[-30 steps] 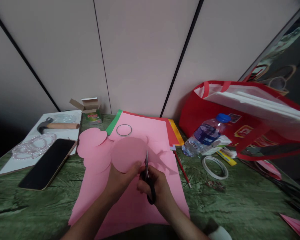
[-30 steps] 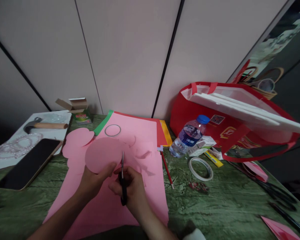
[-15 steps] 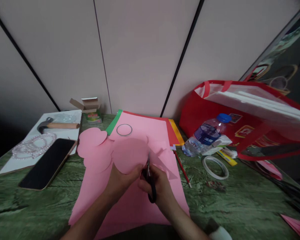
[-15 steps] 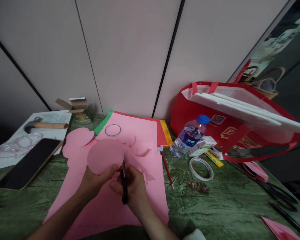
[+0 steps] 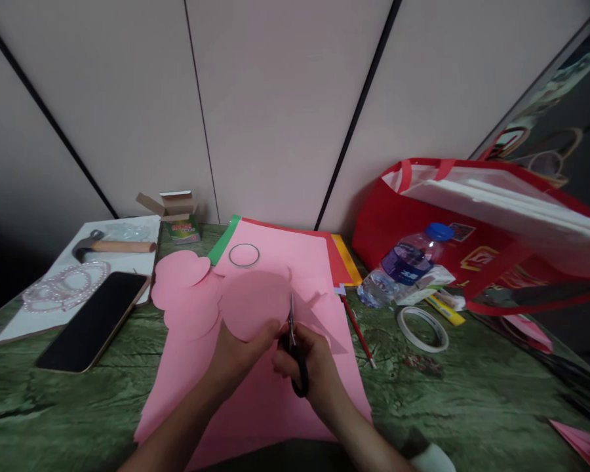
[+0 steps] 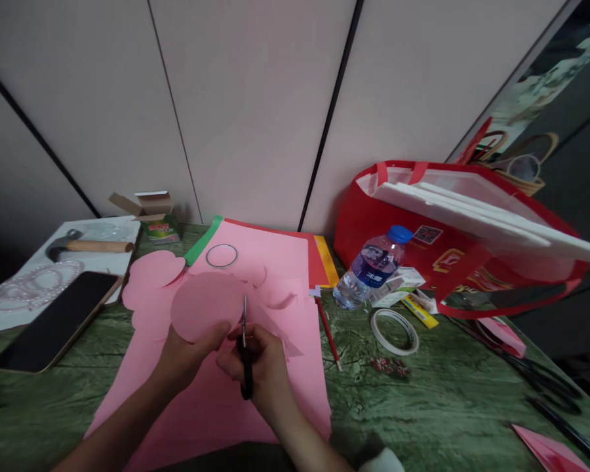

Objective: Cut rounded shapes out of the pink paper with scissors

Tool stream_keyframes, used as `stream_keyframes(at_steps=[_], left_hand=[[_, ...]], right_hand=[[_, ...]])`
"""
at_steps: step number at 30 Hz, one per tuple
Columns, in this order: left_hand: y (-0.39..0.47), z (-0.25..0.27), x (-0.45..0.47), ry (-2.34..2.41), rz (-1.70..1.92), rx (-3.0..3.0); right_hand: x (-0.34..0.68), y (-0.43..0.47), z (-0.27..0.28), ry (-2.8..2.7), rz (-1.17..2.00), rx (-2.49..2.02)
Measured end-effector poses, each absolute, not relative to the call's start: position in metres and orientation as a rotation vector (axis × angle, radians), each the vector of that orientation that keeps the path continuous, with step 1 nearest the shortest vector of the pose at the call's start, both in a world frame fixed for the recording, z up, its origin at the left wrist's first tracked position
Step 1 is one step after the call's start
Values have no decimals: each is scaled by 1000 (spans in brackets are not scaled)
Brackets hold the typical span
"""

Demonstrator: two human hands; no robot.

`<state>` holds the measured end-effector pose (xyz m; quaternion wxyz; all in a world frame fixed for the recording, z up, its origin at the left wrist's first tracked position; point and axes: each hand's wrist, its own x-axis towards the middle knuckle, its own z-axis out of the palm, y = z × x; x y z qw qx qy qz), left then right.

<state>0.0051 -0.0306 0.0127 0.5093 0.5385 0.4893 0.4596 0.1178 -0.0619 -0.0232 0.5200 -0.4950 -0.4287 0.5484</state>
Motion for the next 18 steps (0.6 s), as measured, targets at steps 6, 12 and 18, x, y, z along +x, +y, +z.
stream_keyframes(at_steps=[6, 12, 18], left_hand=[[-28, 2, 1, 1211, 1117, 1350], [-27, 1, 1, 1209, 1138, 1350], [-26, -1, -1, 1191, 1162, 1344]], right_hand=[[117, -62, -17, -1012, 1326, -1202], [117, -62, -21, -997, 1357, -1189], [117, -64, -14, -942, 1401, -1195]])
